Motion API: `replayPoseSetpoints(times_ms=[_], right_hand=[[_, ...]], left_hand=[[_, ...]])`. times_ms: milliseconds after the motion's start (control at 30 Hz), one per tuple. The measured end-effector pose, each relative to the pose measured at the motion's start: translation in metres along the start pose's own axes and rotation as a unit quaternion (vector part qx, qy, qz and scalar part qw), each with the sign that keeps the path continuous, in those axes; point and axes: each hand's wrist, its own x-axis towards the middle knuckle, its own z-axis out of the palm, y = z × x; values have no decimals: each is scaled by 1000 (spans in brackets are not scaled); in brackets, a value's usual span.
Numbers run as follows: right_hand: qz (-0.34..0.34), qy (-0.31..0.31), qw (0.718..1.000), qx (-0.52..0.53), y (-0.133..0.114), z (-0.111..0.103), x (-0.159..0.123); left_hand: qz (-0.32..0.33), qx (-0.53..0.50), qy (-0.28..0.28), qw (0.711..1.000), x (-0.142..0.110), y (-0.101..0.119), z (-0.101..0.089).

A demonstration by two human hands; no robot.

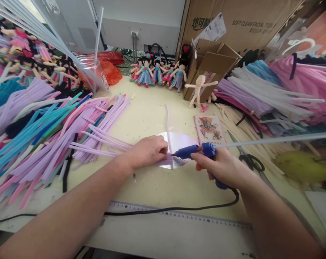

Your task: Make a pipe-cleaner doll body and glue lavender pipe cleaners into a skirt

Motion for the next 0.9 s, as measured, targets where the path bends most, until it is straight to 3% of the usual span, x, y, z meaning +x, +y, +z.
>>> replayPoseSetpoints(times_ms=[233,633,900], right_hand=[[10,1,1000,-6,-9,-3,-3],[7,8,1000,-15,0,1,1],[2,10,1000,28,-6,0,0]], left_hand=[[7,5,1,1000,1,-1,1],[8,0,0,1000,1,-2,2],[1,-1,-6,1000,1,-1,2]])
